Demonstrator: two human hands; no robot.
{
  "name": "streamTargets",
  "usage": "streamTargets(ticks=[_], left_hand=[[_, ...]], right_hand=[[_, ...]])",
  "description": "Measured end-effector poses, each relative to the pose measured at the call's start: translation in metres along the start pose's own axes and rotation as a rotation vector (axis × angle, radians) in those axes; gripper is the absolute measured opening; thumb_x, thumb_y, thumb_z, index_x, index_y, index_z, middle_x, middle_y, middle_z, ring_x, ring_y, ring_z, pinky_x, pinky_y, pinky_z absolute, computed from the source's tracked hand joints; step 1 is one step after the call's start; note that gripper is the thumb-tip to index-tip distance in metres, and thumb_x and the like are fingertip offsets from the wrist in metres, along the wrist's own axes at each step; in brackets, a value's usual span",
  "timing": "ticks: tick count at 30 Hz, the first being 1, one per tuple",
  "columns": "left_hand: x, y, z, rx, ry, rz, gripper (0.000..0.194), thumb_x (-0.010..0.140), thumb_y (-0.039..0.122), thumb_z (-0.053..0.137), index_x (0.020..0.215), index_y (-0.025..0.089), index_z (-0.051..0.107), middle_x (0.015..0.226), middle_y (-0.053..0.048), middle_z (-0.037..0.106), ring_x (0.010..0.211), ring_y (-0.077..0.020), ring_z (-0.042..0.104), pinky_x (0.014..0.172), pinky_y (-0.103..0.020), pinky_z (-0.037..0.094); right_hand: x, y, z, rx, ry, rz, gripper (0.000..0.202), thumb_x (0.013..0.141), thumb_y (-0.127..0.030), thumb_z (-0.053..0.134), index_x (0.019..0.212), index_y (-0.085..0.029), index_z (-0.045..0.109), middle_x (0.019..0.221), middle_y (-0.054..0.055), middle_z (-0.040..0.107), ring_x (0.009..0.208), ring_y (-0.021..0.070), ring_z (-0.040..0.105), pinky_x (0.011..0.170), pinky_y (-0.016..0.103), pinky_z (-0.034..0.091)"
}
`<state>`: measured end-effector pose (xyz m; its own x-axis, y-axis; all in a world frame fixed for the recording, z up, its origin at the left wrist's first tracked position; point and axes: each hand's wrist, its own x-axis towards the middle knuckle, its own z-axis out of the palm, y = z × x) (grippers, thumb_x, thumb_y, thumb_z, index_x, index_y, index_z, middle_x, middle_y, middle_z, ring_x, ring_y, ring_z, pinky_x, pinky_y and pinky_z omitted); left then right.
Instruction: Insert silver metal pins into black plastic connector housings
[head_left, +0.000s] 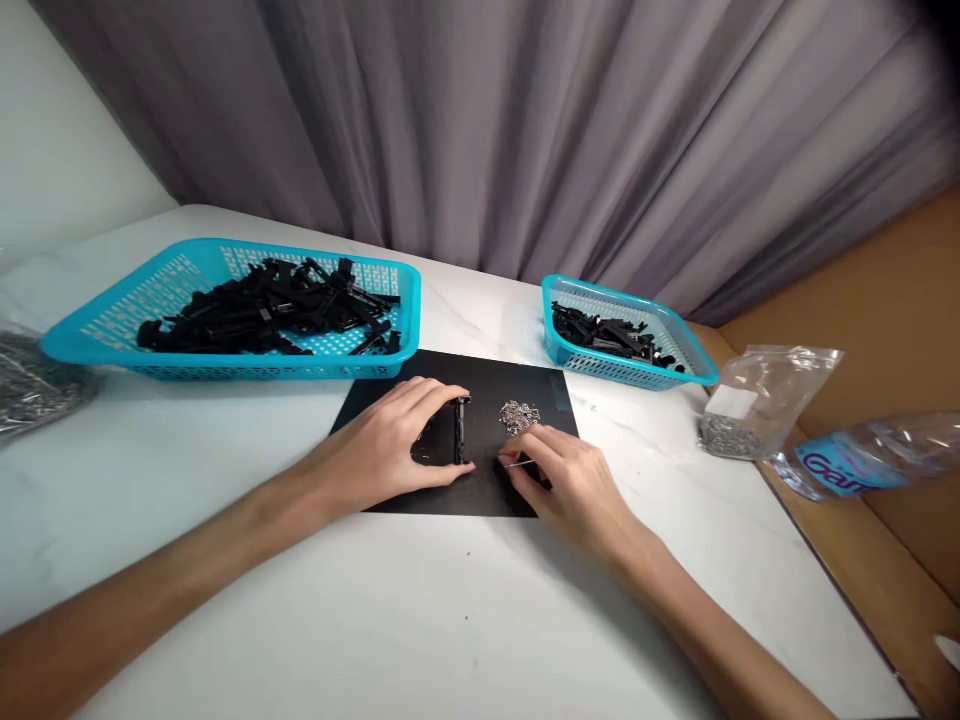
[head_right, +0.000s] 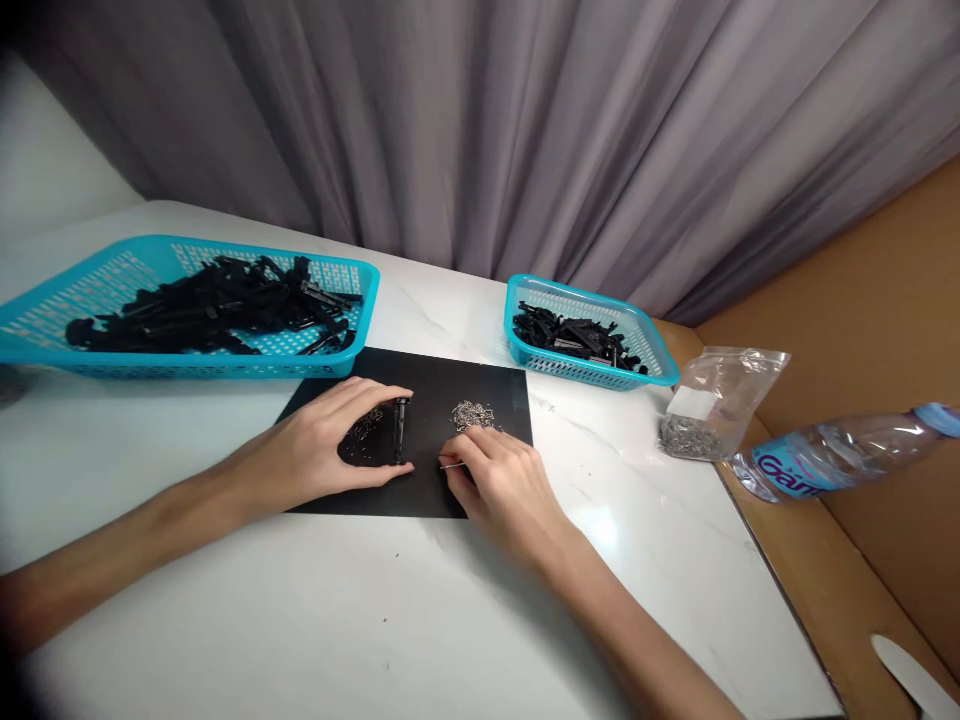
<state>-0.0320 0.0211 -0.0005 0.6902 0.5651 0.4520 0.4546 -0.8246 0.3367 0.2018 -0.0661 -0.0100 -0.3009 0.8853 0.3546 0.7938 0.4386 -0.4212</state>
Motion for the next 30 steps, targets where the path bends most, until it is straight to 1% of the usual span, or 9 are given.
streamTargets(ticks=[2,4,6,10,14,21,23,26,30], left_hand=[[0.0,0.001,0.0,-0.005,-0.011,0.004,0.056,0.085,0.04,0.078,0.131,0.019,0.055,0.116,-0.008,0.066,0.111,-0.0282,0.063,0.101,-0.043,0.052],[0.0,0.003,0.0,-0.016,-0.025,0.0,0.056,0.085,0.04,0.078,0.132,0.019,0.055,0.117,-0.008,0.067,0.111,-0.0282,0.063,0.1,-0.044,0.053],[0.0,0.005,0.0,-0.025,-0.025,0.004,0.056,0.085,0.04,0.077,0.132,0.019,0.055,0.117,-0.008,0.067,0.112,-0.0288,0.063,0.101,-0.044,0.053],[-0.001,0.011,0.0,-0.043,0.016,0.034,0.059,0.086,0.035,0.075,0.137,0.018,0.052,0.121,-0.01,0.066,0.116,-0.0284,0.062,0.105,-0.045,0.051],[-0.001,0.015,-0.002,-0.078,0.051,0.091,0.065,0.085,0.029,0.076,0.143,0.019,0.049,0.124,-0.011,0.065,0.118,-0.0277,0.061,0.106,-0.043,0.051],[-0.001,0.017,-0.004,-0.106,0.069,0.118,0.065,0.085,0.029,0.077,0.143,0.021,0.052,0.122,-0.01,0.067,0.115,-0.0282,0.063,0.104,-0.043,0.052],[-0.001,0.016,-0.004,-0.108,0.073,0.131,0.065,0.085,0.031,0.078,0.144,0.021,0.051,0.122,-0.01,0.067,0.115,-0.0279,0.063,0.103,-0.043,0.053],[-0.001,0.015,-0.003,-0.108,0.067,0.145,0.067,0.085,0.031,0.079,0.144,0.02,0.05,0.124,-0.011,0.066,0.116,-0.0271,0.062,0.103,-0.041,0.053],[-0.001,0.014,-0.002,-0.095,0.071,0.146,0.068,0.084,0.029,0.08,0.144,0.019,0.05,0.124,-0.011,0.066,0.116,-0.027,0.062,0.104,-0.042,0.052]], right_hand=[[0.0,0.0,-0.001,0.217,0.039,0.094,0.012,0.094,-0.012,0.057,0.093,-0.02,0.066,0.087,0.002,0.069,0.068,0.0135,0.058,0.062,0.026,0.044],[0.002,-0.001,-0.003,0.387,0.065,0.189,0.01,0.091,-0.014,0.06,0.091,-0.02,0.067,0.079,0.0,0.067,0.063,0.012,0.055,0.058,0.024,0.042],[0.003,-0.002,-0.005,0.512,0.068,0.263,0.006,0.091,-0.021,0.063,0.091,-0.02,0.069,0.076,0.0,0.066,0.061,0.0121,0.054,0.056,0.024,0.041],[0.007,-0.008,-0.005,0.681,0.032,0.324,0.017,0.093,-0.034,0.066,0.089,-0.019,0.072,0.076,0.001,0.066,0.061,0.0119,0.054,0.055,0.025,0.042],[0.01,-0.017,-0.001,0.691,0.046,0.278,0.02,0.091,-0.038,0.07,0.085,-0.02,0.075,0.082,0.003,0.065,0.064,0.0122,0.051,0.052,0.025,0.037],[0.007,-0.018,0.005,0.743,0.144,0.296,0.02,0.091,-0.038,0.07,0.084,-0.02,0.072,0.08,0.003,0.066,0.064,0.0129,0.053,0.053,0.026,0.04],[0.006,-0.014,0.005,0.694,0.142,0.323,0.02,0.094,-0.036,0.066,0.084,-0.019,0.068,0.076,0.001,0.063,0.059,0.0114,0.048,0.051,0.025,0.037],[0.005,-0.008,0.005,0.564,0.088,0.323,0.023,0.098,-0.035,0.059,0.081,-0.02,0.062,0.069,-0.002,0.057,0.056,0.0107,0.043,0.051,0.025,0.033],[0.005,-0.001,0.006,0.422,0.046,0.265,0.021,0.099,-0.035,0.057,0.085,-0.02,0.062,0.069,-0.002,0.055,0.059,0.0123,0.045,0.054,0.025,0.036]])
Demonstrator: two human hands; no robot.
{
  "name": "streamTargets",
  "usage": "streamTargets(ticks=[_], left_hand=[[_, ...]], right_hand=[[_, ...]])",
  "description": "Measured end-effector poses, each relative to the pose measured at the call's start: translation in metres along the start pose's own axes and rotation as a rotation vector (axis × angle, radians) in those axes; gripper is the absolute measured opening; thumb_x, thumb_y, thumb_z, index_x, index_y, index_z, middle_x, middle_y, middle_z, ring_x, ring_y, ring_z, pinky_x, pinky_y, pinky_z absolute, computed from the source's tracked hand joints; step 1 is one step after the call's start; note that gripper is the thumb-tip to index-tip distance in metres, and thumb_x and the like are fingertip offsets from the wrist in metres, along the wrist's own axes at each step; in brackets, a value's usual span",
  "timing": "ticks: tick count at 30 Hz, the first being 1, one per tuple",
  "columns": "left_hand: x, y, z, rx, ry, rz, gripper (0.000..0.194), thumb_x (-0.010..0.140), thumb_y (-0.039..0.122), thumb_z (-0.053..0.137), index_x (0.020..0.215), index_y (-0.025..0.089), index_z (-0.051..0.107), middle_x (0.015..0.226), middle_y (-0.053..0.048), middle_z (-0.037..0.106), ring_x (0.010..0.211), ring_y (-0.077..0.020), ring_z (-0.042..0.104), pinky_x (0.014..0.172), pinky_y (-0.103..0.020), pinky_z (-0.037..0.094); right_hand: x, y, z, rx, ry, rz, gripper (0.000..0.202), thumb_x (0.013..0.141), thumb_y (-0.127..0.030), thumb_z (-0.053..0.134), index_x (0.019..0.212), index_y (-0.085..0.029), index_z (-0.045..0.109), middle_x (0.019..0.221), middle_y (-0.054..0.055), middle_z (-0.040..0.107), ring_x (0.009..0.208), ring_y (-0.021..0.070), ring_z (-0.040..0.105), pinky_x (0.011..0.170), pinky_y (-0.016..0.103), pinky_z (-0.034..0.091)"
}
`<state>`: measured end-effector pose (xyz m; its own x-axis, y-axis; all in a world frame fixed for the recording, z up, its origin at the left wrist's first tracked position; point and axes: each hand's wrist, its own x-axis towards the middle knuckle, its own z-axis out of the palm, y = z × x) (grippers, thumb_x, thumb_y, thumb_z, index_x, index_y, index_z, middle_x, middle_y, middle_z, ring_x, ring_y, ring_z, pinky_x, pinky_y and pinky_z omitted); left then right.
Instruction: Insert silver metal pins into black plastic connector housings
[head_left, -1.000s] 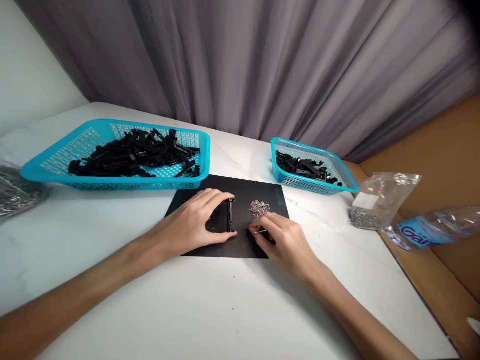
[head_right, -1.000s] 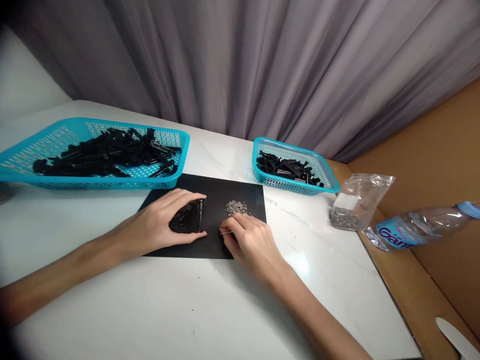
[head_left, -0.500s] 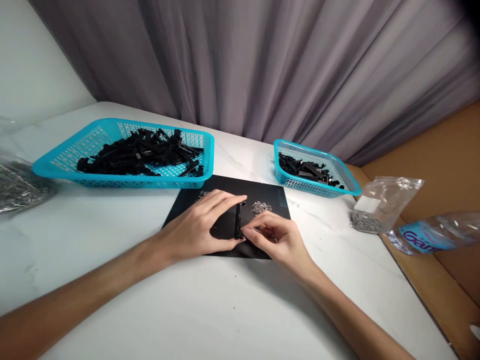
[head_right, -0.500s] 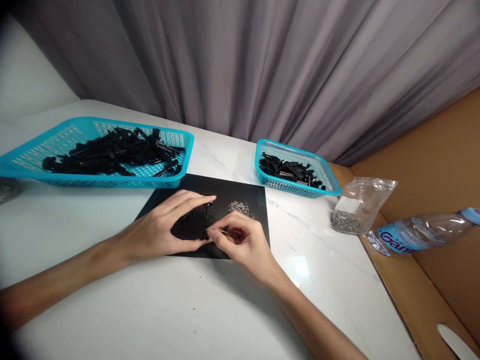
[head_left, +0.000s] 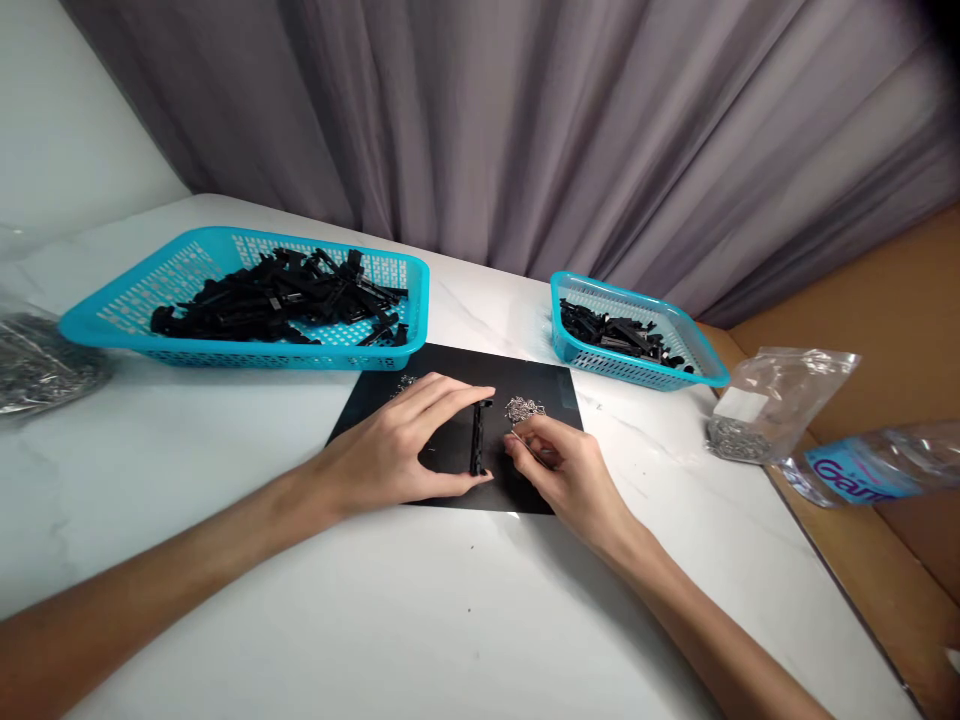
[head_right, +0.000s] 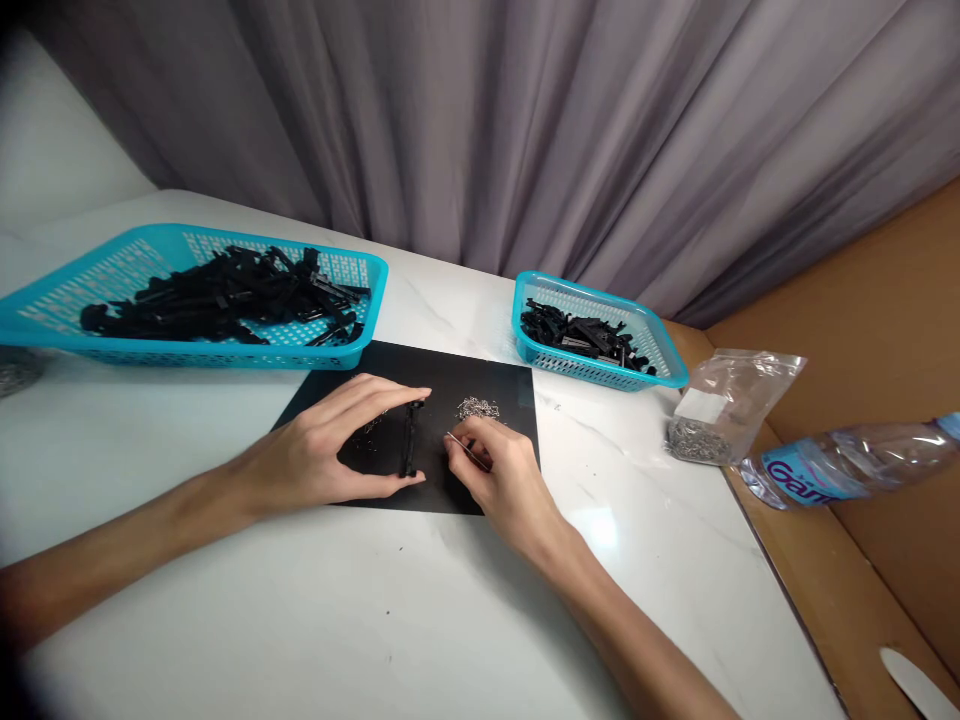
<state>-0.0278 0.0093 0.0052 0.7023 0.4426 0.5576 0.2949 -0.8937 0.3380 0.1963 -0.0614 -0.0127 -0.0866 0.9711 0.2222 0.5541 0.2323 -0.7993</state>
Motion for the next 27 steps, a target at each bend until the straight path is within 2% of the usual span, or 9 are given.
streamTargets(ticks=[3,6,10,13,19,22,27], left_hand=[[0.0,-0.001,0.0,0.0,0.0,-0.008,0.068,0.084,0.03,0.081,0.144,0.02,0.051,0.124,-0.01,0.067,0.116,-0.0273,0.062,0.104,-0.042,0.052],[0.0,-0.001,-0.001,-0.002,-0.003,-0.009,0.068,0.085,0.032,0.08,0.145,0.021,0.05,0.125,-0.01,0.067,0.117,-0.0269,0.062,0.105,-0.042,0.052],[0.0,-0.001,-0.001,0.013,0.004,0.007,0.068,0.086,0.036,0.08,0.145,0.02,0.049,0.123,-0.01,0.066,0.115,-0.0262,0.062,0.104,-0.042,0.052],[-0.001,-0.002,0.0,0.015,0.011,0.011,0.068,0.086,0.035,0.08,0.144,0.019,0.05,0.121,-0.01,0.066,0.113,-0.0258,0.062,0.102,-0.04,0.052],[-0.001,-0.002,0.0,0.014,0.047,0.02,0.067,0.085,0.035,0.081,0.143,0.021,0.051,0.118,-0.01,0.067,0.111,-0.027,0.063,0.1,-0.041,0.053],[-0.001,-0.002,-0.001,0.011,0.074,0.011,0.064,0.085,0.033,0.08,0.143,0.022,0.053,0.118,-0.009,0.068,0.11,-0.0273,0.064,0.099,-0.041,0.053],[-0.001,-0.004,-0.002,0.011,0.093,0.037,0.06,0.087,0.03,0.078,0.141,0.02,0.055,0.117,-0.01,0.069,0.108,-0.0273,0.064,0.098,-0.042,0.054]], right_hand=[[0.0,0.001,-0.002,-0.056,-0.006,-0.033,0.022,0.101,-0.036,0.056,0.089,-0.02,0.065,0.078,0.002,0.061,0.065,0.0139,0.051,0.057,0.026,0.041],[-0.001,0.001,-0.006,-0.044,-0.042,-0.007,0.027,0.101,-0.04,0.057,0.087,-0.02,0.067,0.075,0.002,0.061,0.064,0.0152,0.054,0.058,0.027,0.044],[-0.001,-0.003,-0.009,0.127,-0.089,0.105,0.025,0.098,-0.043,0.063,0.091,-0.02,0.07,0.075,0.002,0.066,0.061,0.0151,0.059,0.058,0.028,0.048],[0.001,-0.012,-0.009,0.277,-0.043,0.131,0.025,0.094,-0.043,0.069,0.09,-0.019,0.073,0.082,0.003,0.07,0.062,0.0136,0.058,0.057,0.026,0.048],[-0.001,-0.028,0.002,0.338,0.049,0.046,0.02,0.092,-0.039,0.073,0.083,-0.021,0.076,0.082,0.003,0.072,0.073,0.0165,0.061,0.063,0.028,0.047],[-0.003,-0.03,0.006,0.329,0.027,0.011,0.017,0.093,-0.036,0.073,0.084,-0.023,0.079,0.082,0.003,0.073,0.076,0.0171,0.063,0.065,0.029,0.047],[-0.002,-0.027,0.005,0.294,-0.01,-0.022,0.019,0.09,-0.041,0.076,0.083,-0.023,0.081,0.079,0.003,0.072,0.068,0.0155,0.056,0.055,0.028,0.039]])
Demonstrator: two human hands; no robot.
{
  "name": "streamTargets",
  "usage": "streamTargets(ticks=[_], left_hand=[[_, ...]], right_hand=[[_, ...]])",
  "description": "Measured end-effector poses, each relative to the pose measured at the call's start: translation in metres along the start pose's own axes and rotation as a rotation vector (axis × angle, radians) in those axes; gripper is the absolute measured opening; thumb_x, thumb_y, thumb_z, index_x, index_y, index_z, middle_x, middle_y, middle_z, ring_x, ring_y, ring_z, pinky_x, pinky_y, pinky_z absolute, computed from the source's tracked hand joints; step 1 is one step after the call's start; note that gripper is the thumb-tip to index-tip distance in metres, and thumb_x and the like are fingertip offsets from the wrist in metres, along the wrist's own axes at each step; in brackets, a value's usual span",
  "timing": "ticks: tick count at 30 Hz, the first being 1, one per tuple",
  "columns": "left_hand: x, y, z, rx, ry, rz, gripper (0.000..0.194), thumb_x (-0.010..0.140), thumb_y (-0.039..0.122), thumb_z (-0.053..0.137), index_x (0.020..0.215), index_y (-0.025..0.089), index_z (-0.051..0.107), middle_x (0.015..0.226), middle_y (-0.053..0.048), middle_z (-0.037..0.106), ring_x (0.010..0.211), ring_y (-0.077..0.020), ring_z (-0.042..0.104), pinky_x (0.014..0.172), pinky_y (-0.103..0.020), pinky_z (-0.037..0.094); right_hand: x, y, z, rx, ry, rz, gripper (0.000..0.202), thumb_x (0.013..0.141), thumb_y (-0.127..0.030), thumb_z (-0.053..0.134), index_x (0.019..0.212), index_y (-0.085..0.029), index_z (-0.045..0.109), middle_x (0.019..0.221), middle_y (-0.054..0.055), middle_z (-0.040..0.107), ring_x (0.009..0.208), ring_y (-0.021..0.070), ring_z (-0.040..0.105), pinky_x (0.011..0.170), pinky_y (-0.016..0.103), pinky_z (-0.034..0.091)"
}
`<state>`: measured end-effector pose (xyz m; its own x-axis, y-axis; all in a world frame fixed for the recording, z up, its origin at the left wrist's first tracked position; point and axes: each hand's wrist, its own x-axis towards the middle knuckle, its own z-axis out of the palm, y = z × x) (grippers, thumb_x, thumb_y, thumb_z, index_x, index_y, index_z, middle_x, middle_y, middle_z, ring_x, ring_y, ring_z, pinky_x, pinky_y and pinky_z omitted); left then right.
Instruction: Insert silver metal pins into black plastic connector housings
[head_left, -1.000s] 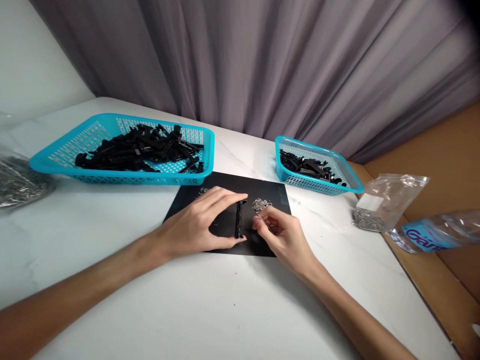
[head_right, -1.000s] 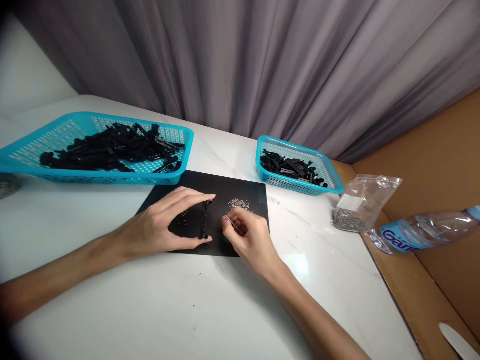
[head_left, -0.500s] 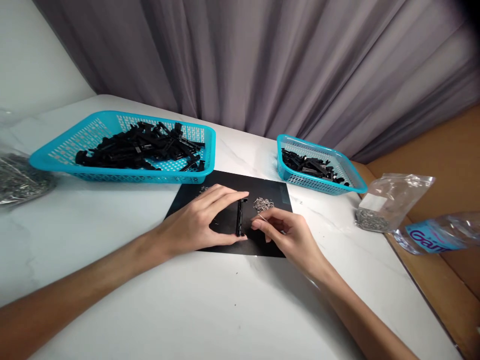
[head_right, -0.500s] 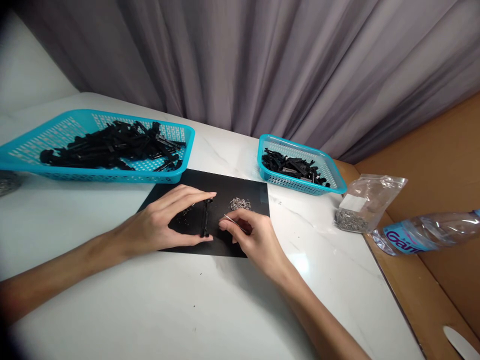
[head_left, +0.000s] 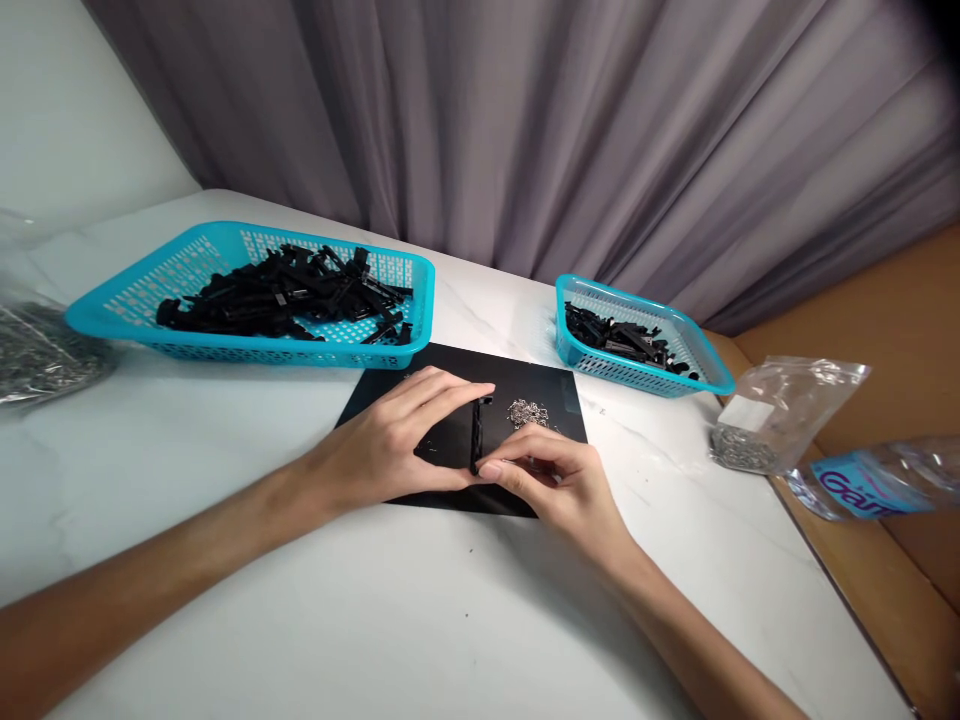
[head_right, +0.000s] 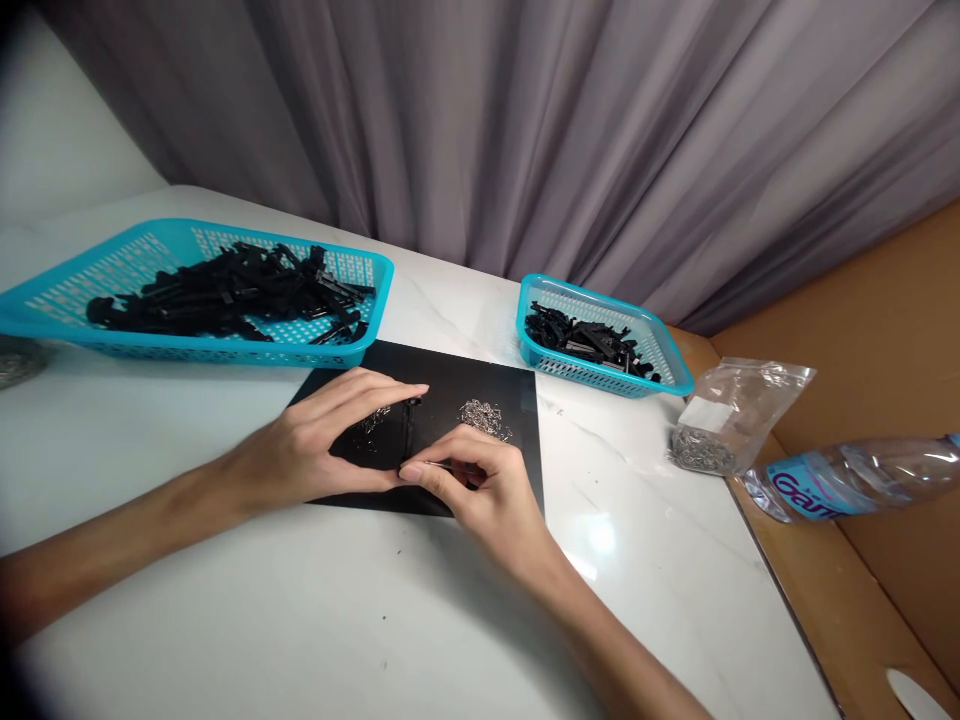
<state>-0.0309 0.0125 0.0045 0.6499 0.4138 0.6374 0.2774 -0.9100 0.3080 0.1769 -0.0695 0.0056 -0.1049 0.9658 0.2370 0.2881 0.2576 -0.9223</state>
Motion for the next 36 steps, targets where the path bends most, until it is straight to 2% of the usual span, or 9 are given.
streamTargets(ticks=[3,7,11,20,27,31,33,36], left_hand=[[0.0,-0.001,0.0,0.016,0.012,0.037,0.06,0.086,0.028,0.079,0.14,0.018,0.055,0.115,-0.011,0.069,0.106,-0.0272,0.065,0.096,-0.041,0.055],[0.0,-0.001,0.0,0.036,0.002,0.076,0.06,0.086,0.026,0.079,0.139,0.014,0.055,0.115,-0.013,0.069,0.106,-0.0277,0.065,0.095,-0.042,0.056],[-0.001,-0.001,0.0,0.041,-0.03,0.105,0.061,0.087,0.024,0.078,0.141,0.013,0.052,0.12,-0.015,0.068,0.109,-0.0282,0.064,0.097,-0.044,0.055],[-0.002,-0.003,0.0,0.043,-0.023,0.109,0.065,0.085,0.027,0.081,0.141,0.01,0.052,0.119,-0.015,0.068,0.109,-0.0276,0.064,0.098,-0.043,0.055],[-0.003,-0.003,0.003,0.065,-0.034,0.139,0.06,0.085,0.021,0.079,0.138,0.01,0.054,0.119,-0.015,0.069,0.112,-0.029,0.066,0.1,-0.044,0.056],[-0.002,0.0,0.004,0.099,-0.023,0.154,0.055,0.085,0.024,0.078,0.133,0.008,0.057,0.115,-0.016,0.071,0.109,-0.0308,0.067,0.098,-0.047,0.057],[-0.002,0.002,0.004,0.117,-0.014,0.149,0.054,0.084,0.024,0.077,0.131,0.007,0.058,0.114,-0.017,0.072,0.109,-0.0322,0.067,0.098,-0.048,0.057],[-0.003,0.003,0.004,0.142,-0.012,0.149,0.053,0.083,0.022,0.075,0.131,0.007,0.058,0.115,-0.017,0.072,0.111,-0.0325,0.068,0.1,-0.048,0.057]], right_hand=[[0.001,0.002,-0.004,0.002,-0.038,-0.044,0.018,0.091,-0.039,0.076,0.085,-0.023,0.081,0.082,0.004,0.073,0.073,0.0166,0.06,0.058,0.028,0.042],[0.001,0.002,-0.014,-0.044,-0.164,-0.137,0.01,0.094,-0.029,0.073,0.098,-0.025,0.081,0.091,0.004,0.074,0.083,0.0168,0.065,0.066,0.028,0.048],[0.001,0.002,-0.022,-0.157,-0.253,-0.242,0.015,0.097,-0.022,0.07,0.108,-0.024,0.079,0.093,0.003,0.073,0.084,0.0158,0.064,0.072,0.028,0.05],[-0.002,0.007,-0.016,-0.36,-0.175,-0.436,0.014,0.103,-0.019,0.058,0.105,-0.017,0.072,0.094,0.007,0.071,0.083,0.0171,0.063,0.075,0.031,0.051],[-0.003,0.008,-0.02,-0.612,-0.229,-0.501,0.019,0.106,-0.021,0.051,0.11,-0.021,0.07,0.094,0.005,0.073,0.079,0.0183,0.055,0.068,0.031,0.046],[-0.001,0.008,-0.021,-0.588,-0.251,-0.458,0.017,0.106,-0.022,0.053,0.105,-0.022,0.07,0.098,0.004,0.075,0.082,0.0187,0.055,0.075,0.033,0.047],[0.0,0.008,-0.021,-0.483,-0.264,-0.368,0.012,0.104,-0.024,0.058,0.102,-0.023,0.07,0.1,0.002,0.075,0.086,0.018,0.058,0.081,0.033,0.047],[0.001,0.007,-0.019,-0.279,-0.291,-0.167,0.008,0.101,-0.029,0.065,0.101,-0.024,0.071,0.097,0.001,0.075,0.087,0.0167,0.062,0.077,0.03,0.047]])
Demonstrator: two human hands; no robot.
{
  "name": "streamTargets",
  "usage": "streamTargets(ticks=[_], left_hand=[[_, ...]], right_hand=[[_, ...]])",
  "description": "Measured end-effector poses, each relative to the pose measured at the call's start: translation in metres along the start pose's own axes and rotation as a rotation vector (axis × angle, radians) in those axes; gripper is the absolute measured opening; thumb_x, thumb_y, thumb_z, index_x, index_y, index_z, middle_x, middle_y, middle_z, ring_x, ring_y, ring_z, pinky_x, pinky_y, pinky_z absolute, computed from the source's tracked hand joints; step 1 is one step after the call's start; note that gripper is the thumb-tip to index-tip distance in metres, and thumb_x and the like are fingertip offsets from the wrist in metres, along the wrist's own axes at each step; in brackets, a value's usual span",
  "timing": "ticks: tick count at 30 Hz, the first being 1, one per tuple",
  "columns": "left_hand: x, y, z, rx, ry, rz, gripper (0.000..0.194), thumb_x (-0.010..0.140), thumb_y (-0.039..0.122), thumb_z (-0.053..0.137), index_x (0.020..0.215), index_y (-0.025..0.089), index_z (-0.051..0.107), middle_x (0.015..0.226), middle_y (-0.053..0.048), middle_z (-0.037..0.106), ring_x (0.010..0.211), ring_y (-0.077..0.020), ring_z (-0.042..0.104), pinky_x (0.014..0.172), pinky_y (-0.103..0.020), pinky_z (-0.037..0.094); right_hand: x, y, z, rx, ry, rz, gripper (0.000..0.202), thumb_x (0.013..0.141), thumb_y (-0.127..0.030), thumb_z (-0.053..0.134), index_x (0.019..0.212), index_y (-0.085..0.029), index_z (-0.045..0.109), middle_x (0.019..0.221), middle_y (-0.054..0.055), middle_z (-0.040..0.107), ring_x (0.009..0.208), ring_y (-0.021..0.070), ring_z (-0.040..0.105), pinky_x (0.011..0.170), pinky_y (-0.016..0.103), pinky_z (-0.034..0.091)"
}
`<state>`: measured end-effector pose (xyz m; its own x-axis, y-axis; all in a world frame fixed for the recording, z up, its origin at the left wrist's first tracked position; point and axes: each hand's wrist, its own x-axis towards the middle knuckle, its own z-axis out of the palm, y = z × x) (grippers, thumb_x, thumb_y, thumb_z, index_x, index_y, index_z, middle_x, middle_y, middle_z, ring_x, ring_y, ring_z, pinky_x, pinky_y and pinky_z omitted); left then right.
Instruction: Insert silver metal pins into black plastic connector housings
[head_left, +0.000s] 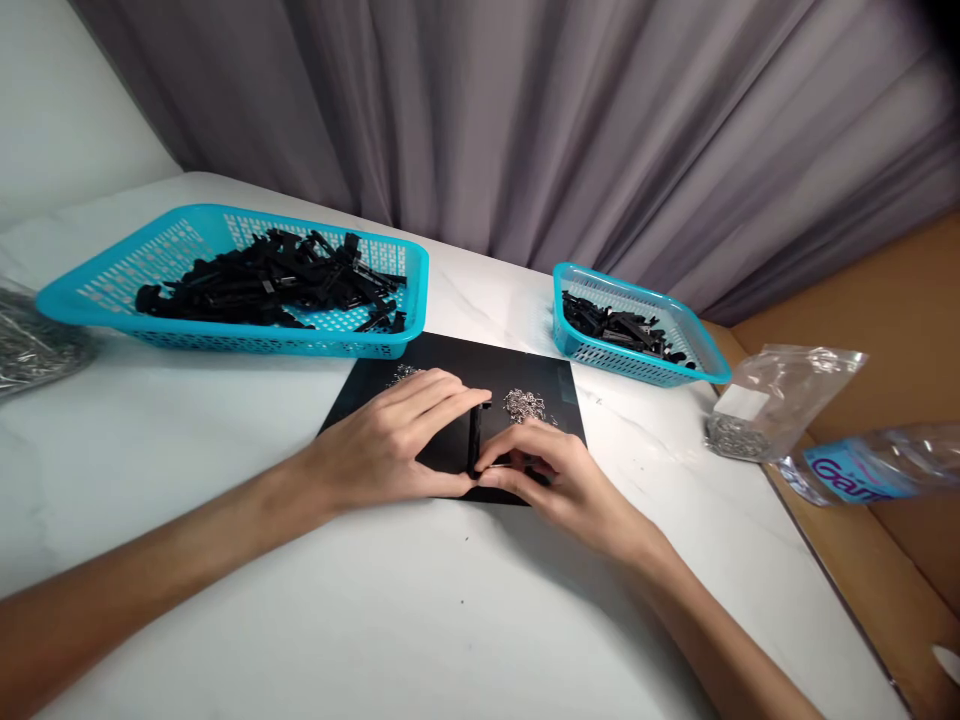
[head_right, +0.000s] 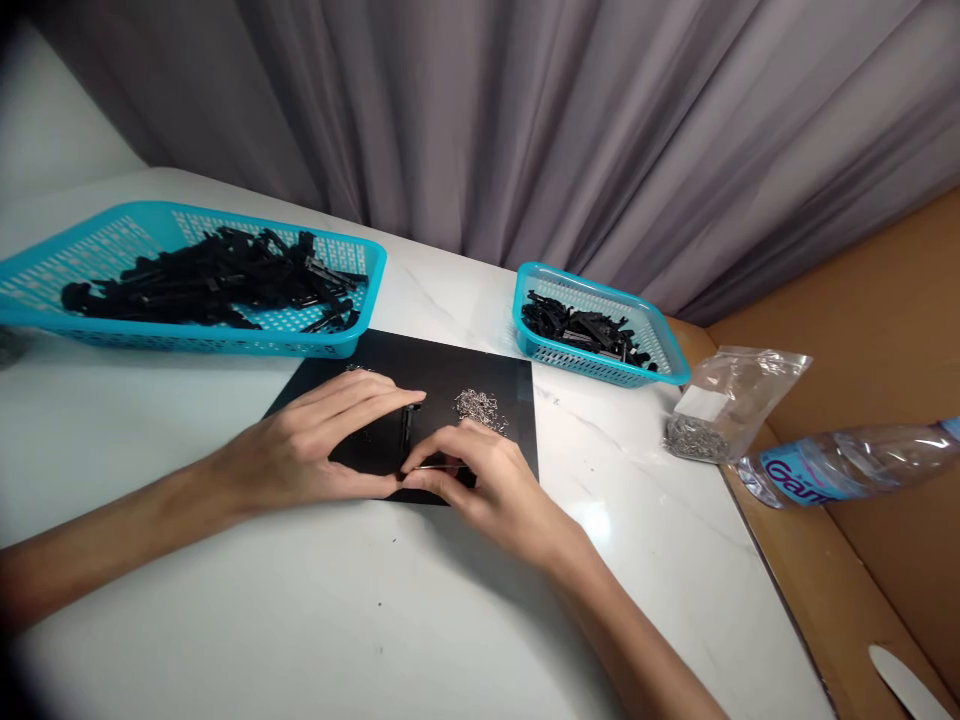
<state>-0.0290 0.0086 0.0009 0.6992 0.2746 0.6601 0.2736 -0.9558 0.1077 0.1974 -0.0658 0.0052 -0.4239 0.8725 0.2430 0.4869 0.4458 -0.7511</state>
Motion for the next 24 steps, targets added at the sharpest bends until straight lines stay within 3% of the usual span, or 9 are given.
streamTargets(ticks=[6,13,18,21,24], left_hand=[[-0.002,0.0,0.003,0.042,-0.013,0.038,0.052,0.084,0.023,0.074,0.13,0.008,0.057,0.112,-0.016,0.073,0.11,-0.0309,0.069,0.102,-0.046,0.057],[0.002,0.002,0.002,0.032,0.062,0.064,0.054,0.081,0.025,0.077,0.129,0.007,0.058,0.107,-0.016,0.073,0.102,-0.0315,0.07,0.092,-0.046,0.06],[0.004,0.003,-0.002,-0.092,0.028,-0.043,0.06,0.078,0.022,0.081,0.132,0.012,0.057,0.109,-0.013,0.07,0.104,-0.0286,0.067,0.094,-0.044,0.058],[0.005,0.002,-0.004,-0.123,0.027,-0.055,0.061,0.079,0.022,0.081,0.134,0.014,0.056,0.109,-0.012,0.069,0.103,-0.0271,0.067,0.092,-0.042,0.058],[0.005,0.001,-0.005,-0.139,0.043,-0.051,0.061,0.081,0.022,0.079,0.136,0.013,0.055,0.11,-0.013,0.068,0.103,-0.0268,0.065,0.092,-0.043,0.058]], right_hand=[[0.001,0.003,0.007,0.227,-0.031,0.174,0.018,0.097,-0.039,0.068,0.094,-0.022,0.073,0.093,0.001,0.074,0.08,0.0158,0.064,0.07,0.028,0.048],[-0.002,-0.006,0.008,0.182,0.032,0.165,0.016,0.097,-0.034,0.068,0.091,-0.02,0.072,0.081,-0.001,0.072,0.059,0.0102,0.047,0.056,0.026,0.037],[-0.004,-0.014,0.003,0.179,0.044,0.12,0.011,0.099,-0.028,0.065,0.097,-0.021,0.073,0.092,0.001,0.075,0.07,0.0125,0.061,0.062,0.025,0.045],[-0.005,-0.015,0.001,0.175,0.055,0.109,0.014,0.1,-0.029,0.063,0.101,-0.021,0.074,0.097,0.003,0.077,0.083,0.0163,0.069,0.07,0.027,0.051],[-0.006,-0.015,0.002,0.148,0.086,0.099,0.014,0.099,-0.032,0.066,0.102,-0.022,0.075,0.099,0.004,0.078,0.084,0.0175,0.07,0.069,0.028,0.053]])
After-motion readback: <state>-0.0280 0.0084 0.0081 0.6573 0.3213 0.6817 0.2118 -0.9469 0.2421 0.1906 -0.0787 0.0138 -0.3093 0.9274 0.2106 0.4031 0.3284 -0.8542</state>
